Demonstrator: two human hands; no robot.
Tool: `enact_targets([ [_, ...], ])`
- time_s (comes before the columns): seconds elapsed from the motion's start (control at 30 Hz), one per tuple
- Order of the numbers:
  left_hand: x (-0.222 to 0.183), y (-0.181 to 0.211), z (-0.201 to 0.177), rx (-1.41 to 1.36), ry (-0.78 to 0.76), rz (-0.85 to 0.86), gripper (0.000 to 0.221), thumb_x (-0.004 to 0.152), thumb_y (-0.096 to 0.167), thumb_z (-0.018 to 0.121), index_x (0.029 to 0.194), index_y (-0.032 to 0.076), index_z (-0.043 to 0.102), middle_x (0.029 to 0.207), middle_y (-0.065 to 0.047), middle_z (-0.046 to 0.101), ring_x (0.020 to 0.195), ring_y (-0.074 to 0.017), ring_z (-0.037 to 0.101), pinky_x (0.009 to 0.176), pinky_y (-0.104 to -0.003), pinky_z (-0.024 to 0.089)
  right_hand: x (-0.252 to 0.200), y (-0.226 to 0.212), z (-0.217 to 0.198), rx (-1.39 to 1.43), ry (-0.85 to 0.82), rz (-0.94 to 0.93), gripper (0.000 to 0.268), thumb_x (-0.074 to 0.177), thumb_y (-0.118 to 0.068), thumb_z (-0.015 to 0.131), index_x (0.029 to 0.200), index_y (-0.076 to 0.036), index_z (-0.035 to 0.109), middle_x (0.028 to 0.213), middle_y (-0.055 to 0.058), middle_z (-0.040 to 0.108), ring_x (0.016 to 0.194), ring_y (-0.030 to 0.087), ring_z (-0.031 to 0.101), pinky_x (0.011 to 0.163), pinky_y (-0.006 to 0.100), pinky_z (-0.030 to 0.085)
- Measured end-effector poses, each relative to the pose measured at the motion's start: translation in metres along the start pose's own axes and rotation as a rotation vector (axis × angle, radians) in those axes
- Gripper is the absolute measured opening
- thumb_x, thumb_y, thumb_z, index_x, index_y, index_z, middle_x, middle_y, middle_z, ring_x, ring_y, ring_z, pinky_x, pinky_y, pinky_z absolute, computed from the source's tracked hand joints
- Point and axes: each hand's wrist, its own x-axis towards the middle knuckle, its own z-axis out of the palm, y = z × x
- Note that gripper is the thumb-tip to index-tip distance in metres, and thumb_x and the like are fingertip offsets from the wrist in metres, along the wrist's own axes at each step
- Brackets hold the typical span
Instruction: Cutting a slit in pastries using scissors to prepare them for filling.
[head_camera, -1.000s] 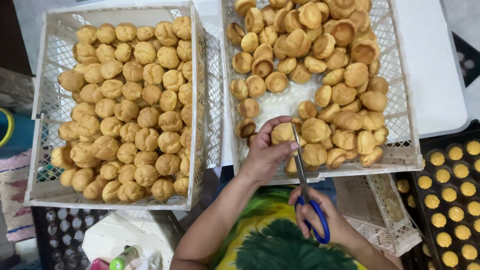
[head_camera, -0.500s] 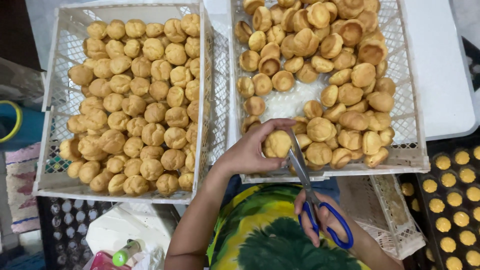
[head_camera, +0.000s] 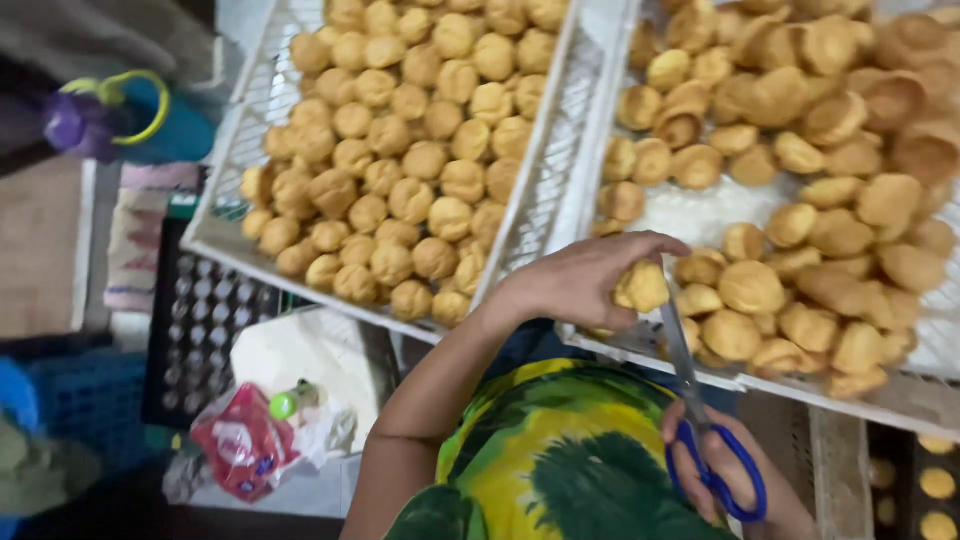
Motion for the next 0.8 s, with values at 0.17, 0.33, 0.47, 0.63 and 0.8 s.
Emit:
enact_targets([
  [0.17,-0.064,-0.016,-0.044,0.151,0.239,-0.119,0.055,0.081,0.028,0.063,0.131,0.008,0.05,0.133,-0.016,0.057,0.118,-0.0292,0.059,0.099,-0.041,0.05,-0.005,-0.006,-0.005,0.006,-0.093,0.023,0.064,0.098,-0.059,0.06,0.112,0.004,0.058,0.05,0.007,0.057,0.039,0.011,0.036,0.033,0.028,0.022],
  [0.33,-0.156,-0.017,-0.112,0.329,0.597,-0.69,0.061,0.076,0.023,0.081,0.132,0.011,0.06,0.131,-0.013,0.057,0.117,-0.0273,0.057,0.097,-0.04,0.048,0.0,0.0,0.0,0.035,0.021,-0.125,0.047,0.105,-0.04,0.052,0.115,0.006,0.055,0.051,0.009,0.055,0.041,0.014,0.045,0.036,0.028,0.03],
  [0.47,-0.229,-0.033,-0.157,0.388,0.708,-1.487,0.047,0.089,0.022,0.064,0.133,0.008,0.054,0.134,-0.018,0.053,0.116,-0.0325,0.057,0.098,-0.045,0.051,0.004,0.006,-0.005,0.007,0.012,-0.059,0.046,0.104,-0.042,0.052,0.115,0.002,0.055,0.05,0.011,0.057,0.039,0.015,0.046,0.035,0.029,0.032],
  [0.63,-0.311,-0.106,-0.183,0.733,0.621,-1.711,0.072,0.076,0.029,0.083,0.137,0.005,0.054,0.137,-0.021,0.057,0.126,-0.0428,0.049,0.099,-0.054,0.048,0.013,0.015,-0.003,0.081,-0.077,-0.008,0.041,0.104,-0.036,0.051,0.114,0.004,0.054,0.05,0.013,0.055,0.038,0.017,0.047,0.037,0.031,0.034],
  [0.8,-0.324,-0.143,-0.18,0.798,0.567,-1.699,0.044,0.094,0.027,0.051,0.133,0.01,0.064,0.137,-0.02,0.062,0.126,-0.0403,0.061,0.096,-0.054,0.051,0.013,0.022,-0.005,0.031,-0.029,0.058,0.044,0.102,-0.041,0.054,0.11,0.002,0.056,0.051,0.013,0.058,0.037,0.017,0.049,0.038,0.03,0.033],
])
